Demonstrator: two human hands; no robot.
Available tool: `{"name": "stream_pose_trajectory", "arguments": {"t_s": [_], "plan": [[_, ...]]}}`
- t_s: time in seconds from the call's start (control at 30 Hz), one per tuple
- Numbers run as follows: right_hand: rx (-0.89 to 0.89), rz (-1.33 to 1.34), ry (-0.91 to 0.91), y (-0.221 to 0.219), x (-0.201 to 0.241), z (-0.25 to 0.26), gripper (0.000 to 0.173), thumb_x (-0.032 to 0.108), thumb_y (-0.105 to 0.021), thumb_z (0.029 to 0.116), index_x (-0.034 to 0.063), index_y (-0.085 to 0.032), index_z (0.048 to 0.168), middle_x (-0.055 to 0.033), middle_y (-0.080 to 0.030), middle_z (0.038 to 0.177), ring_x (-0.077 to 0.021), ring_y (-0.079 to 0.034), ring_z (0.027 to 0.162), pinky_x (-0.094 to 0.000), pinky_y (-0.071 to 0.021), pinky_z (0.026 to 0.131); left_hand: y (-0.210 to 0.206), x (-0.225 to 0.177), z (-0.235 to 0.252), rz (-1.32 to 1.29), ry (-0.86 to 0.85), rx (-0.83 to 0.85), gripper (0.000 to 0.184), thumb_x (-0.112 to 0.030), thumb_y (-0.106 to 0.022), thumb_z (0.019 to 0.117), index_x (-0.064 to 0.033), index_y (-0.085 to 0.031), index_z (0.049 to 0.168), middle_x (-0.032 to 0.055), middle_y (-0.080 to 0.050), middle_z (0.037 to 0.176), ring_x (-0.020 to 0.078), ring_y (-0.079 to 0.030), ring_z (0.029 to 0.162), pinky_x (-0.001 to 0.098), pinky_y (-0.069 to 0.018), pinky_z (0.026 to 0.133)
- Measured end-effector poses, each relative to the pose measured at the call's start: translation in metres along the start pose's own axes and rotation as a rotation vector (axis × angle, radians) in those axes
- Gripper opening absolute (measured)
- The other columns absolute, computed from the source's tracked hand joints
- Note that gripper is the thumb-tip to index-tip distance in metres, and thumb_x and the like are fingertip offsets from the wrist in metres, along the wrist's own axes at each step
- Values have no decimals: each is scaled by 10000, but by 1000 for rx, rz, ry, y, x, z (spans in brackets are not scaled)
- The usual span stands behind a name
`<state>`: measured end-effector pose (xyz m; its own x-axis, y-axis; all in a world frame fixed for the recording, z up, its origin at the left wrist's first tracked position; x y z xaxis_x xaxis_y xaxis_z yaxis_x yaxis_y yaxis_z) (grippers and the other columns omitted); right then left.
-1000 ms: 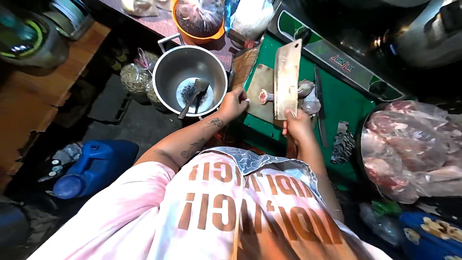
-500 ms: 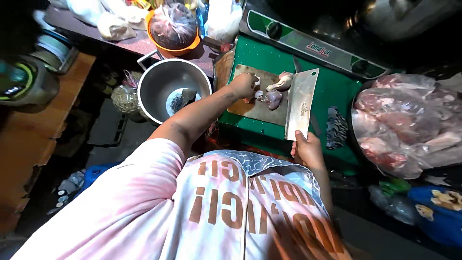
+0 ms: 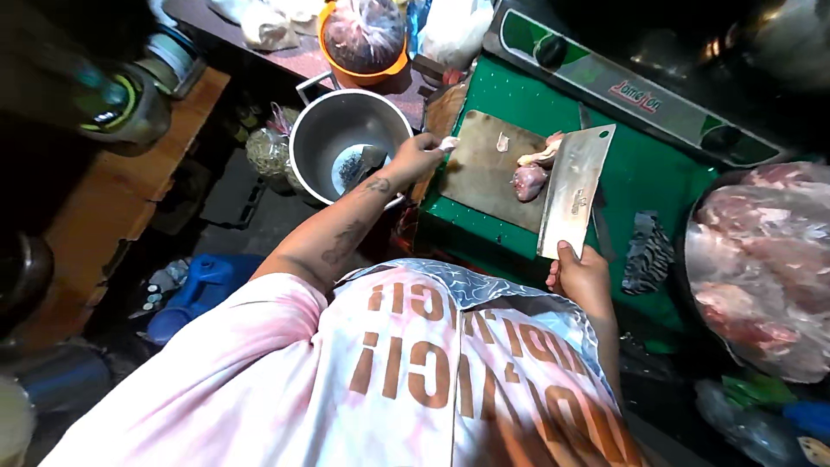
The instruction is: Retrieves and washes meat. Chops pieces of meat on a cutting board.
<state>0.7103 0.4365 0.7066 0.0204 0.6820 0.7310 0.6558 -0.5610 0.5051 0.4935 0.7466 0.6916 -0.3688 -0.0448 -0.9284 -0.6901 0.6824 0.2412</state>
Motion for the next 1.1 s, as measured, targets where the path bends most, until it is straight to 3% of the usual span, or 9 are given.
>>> {"name": "stream_pose_trajectory", "arguments": {"t_s": [0.07, 0.13, 0.23, 0.3, 0.37, 0.57, 0.7, 0.93, 1.1], "plan": [[8, -11, 4, -1, 1, 0, 305, 288, -484, 1112, -6, -550, 1157, -8, -510, 612, -77, -529, 425, -245, -519, 432, 33, 14, -14, -47, 45, -65, 341, -230, -601, 1038, -56, -599, 1331, 107, -656, 1048, 136, -580, 796, 330, -499, 719], [17, -45, 10, 0, 4, -1, 312, 291, -484, 1111, -9, -557, 1155, -11, -524, 621, -81, -543, 437, -250, -527, 448, 64, 33, -25, 27, 96, -145, 370, -268, -616, 1038, -84, -587, 1358, 121, -670, 1093, 166, -624, 855, 366, -535, 787], [5, -64, 35, 4, 6, -3, 306, 284, -498, 1107, -10, -568, 1149, -16, -528, 620, -82, -545, 437, -247, -528, 449, 110, 62, -37, 441, 198, -313, 432, -331, -644, 995, -122, -627, 1373, 199, -703, 1204, 381, -675, 1112, 633, -510, 964], [1, -53, 58, 9, 4, -4, 293, 276, -504, 1105, -9, -565, 1134, -19, -534, 620, -89, -551, 440, -257, -535, 452, 117, 67, -41, 636, 236, -353, 531, -295, -646, 971, -99, -564, 1457, 281, -604, 1359, 520, -512, 1317, 763, -391, 1009], [-14, -29, 66, 16, 2, -5, 286, 273, -510, 1102, -7, -568, 1112, -20, -534, 618, -91, -553, 439, -261, -538, 449, 96, 48, -35, 708, 137, -331, 538, -237, -659, 946, -55, -566, 1444, 304, -559, 1409, 545, -445, 1369, 766, -364, 1032], [-52, 9, 47, 30, -11, -18, 296, 260, -485, 1112, -24, -561, 1146, -22, -530, 628, -91, -557, 447, -255, -542, 457, -82, -38, 14, 664, -375, 112, 359, -272, -615, 1007, 12, -674, 1220, 213, -702, 1144, 375, -674, 1114, 581, -513, 1009], [-72, 19, 20, 37, -23, -28, 295, 251, -490, 1110, -33, -559, 1143, -14, -531, 618, -83, -554, 445, -251, -536, 463, -166, -57, 52, 580, -303, 248, 457, -329, -663, 995, 37, -632, 1268, 244, -683, 1179, 392, -663, 1136, 576, -506, 1009], [-105, 34, -10, 38, -36, -39, 292, 234, -512, 1101, -45, -569, 1164, -17, -533, 647, -69, -533, 461, -236, -510, 467, -194, -49, 75, 629, -86, 195, 709, -349, -848, 751, 11, -572, 1295, 230, -677, 1171, 401, -671, 1102, 613, -549, 903], [-68, 51, 6, 26, -26, -36, 269, 229, -520, 1098, -35, -568, 1112, -9, -519, 617, -64, -534, 452, -225, -511, 468, -189, -48, 63, 478, -167, 224, 581, -265, -839, 791, 18, -620, 1249, 230, -674, 1164, 379, -666, 1098, 589, -532, 945]]}}
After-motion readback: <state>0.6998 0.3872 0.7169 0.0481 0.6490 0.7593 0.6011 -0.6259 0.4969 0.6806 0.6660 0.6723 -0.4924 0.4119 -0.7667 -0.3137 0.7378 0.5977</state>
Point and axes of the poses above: each hand's wrist, its own z-axis towards the middle knuckle, its own y-axis out of the back of the hand, x = y × z, the point moved 9 cm from there along z, towards the middle knuckle
